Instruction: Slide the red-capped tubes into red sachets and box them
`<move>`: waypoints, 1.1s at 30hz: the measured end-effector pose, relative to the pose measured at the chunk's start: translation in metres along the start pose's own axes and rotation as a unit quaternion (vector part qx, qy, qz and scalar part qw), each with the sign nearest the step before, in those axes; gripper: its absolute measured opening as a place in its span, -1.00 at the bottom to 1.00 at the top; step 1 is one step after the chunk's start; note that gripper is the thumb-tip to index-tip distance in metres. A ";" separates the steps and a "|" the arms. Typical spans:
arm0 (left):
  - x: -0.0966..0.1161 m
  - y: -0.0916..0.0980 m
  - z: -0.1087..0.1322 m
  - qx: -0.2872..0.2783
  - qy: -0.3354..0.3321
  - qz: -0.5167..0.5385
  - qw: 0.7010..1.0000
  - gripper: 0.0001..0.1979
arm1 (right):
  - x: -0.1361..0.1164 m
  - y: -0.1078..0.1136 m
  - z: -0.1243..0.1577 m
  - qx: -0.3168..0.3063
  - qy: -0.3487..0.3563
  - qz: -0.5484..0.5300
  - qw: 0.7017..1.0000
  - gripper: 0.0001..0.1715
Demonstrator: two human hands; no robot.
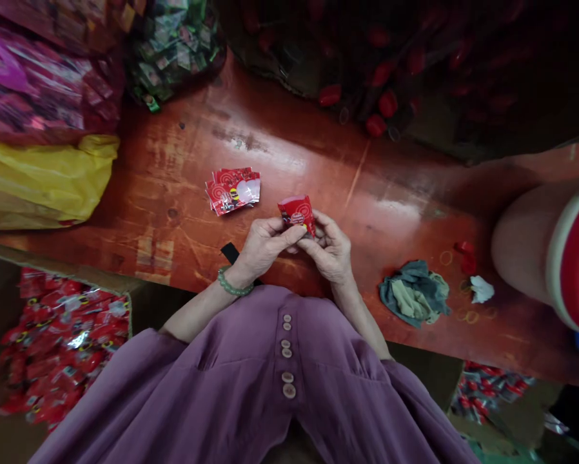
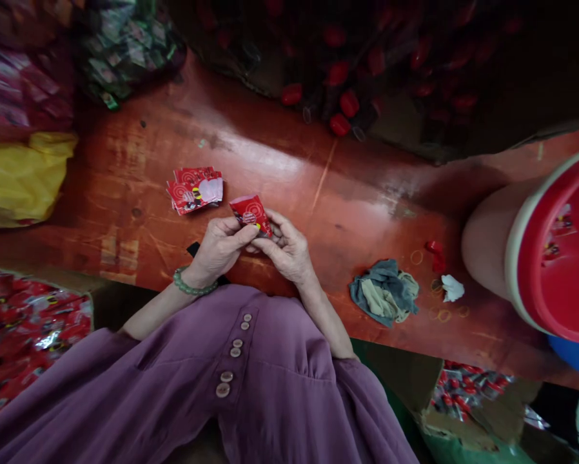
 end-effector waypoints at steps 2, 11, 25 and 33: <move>0.006 0.001 0.002 -0.012 -0.009 -0.032 0.999 -0.72 | -0.008 0.005 -0.001 -0.001 0.058 0.081 0.995 -0.34; 0.031 0.005 0.012 -0.036 -0.027 -0.101 0.994 -0.74 | -0.076 0.002 -0.006 -0.070 0.302 0.458 0.833 -0.17; 0.011 -0.002 0.032 -0.089 0.068 -0.045 0.993 -0.85 | -0.057 -0.010 0.003 -0.111 0.340 0.394 0.847 -0.17; 0.009 0.010 0.026 -0.062 0.050 0.015 0.997 -0.91 | -0.068 -0.013 -0.004 -0.096 0.345 0.487 0.797 -0.08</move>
Point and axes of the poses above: each hand's wrist, its own z-axis away from the middle knuckle, its own y-axis out of the back of the hand, x = y × z, the point moved 6 cm from there along -z, towards the middle knuckle, and after that the axes turned 9 degrees about z, right-handed, at the moved point
